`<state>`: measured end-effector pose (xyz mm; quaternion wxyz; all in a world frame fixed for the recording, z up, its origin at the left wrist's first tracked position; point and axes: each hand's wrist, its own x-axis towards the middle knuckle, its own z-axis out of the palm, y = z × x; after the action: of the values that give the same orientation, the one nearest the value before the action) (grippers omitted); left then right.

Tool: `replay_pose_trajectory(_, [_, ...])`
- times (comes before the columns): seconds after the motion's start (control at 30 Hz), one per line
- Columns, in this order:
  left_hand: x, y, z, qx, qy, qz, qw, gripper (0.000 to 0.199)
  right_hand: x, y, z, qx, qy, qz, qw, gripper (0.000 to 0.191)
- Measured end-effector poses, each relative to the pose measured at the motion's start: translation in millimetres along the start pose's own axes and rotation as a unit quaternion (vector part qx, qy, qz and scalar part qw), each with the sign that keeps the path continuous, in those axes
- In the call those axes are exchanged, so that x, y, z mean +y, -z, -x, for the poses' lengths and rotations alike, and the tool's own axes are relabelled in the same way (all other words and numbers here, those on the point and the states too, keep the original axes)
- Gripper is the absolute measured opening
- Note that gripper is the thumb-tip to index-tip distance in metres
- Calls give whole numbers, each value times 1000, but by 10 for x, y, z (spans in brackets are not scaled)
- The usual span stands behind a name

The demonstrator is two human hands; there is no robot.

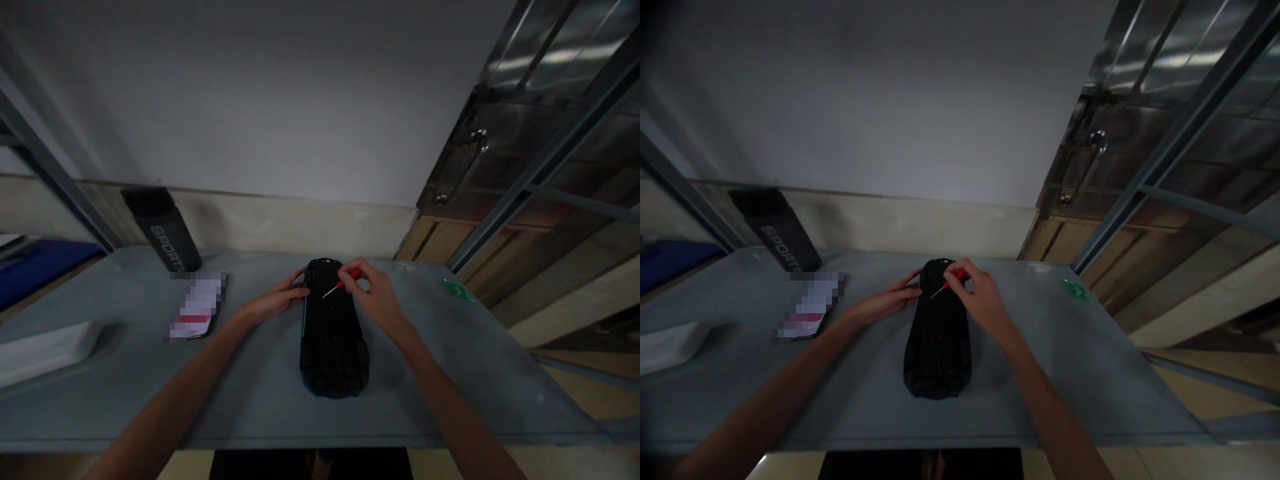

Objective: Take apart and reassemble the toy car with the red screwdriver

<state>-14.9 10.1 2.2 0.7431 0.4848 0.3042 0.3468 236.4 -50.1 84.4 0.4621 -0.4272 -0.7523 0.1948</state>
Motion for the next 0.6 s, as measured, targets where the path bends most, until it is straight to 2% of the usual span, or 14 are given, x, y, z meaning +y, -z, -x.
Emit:
replay_pose_trajectory(0.13, [-21,13,-16,-5,-11,10,1000,90,-225,-167,-39,-81,66,71,992,11])
replay_pose_trajectory(0.23, [-39,15,-32,-6,-16,10,1000,87,-304,-209,-99,-121,93,148,977,11])
replay_pose_trajectory(0.4, [-75,32,-58,-17,-32,9,999,82,-381,-209,-177,-168,117,244,948,14])
replay_pose_trajectory(0.6, [-112,74,-96,-40,-40,2,998,78,-515,-206,-278,-211,99,267,935,15])
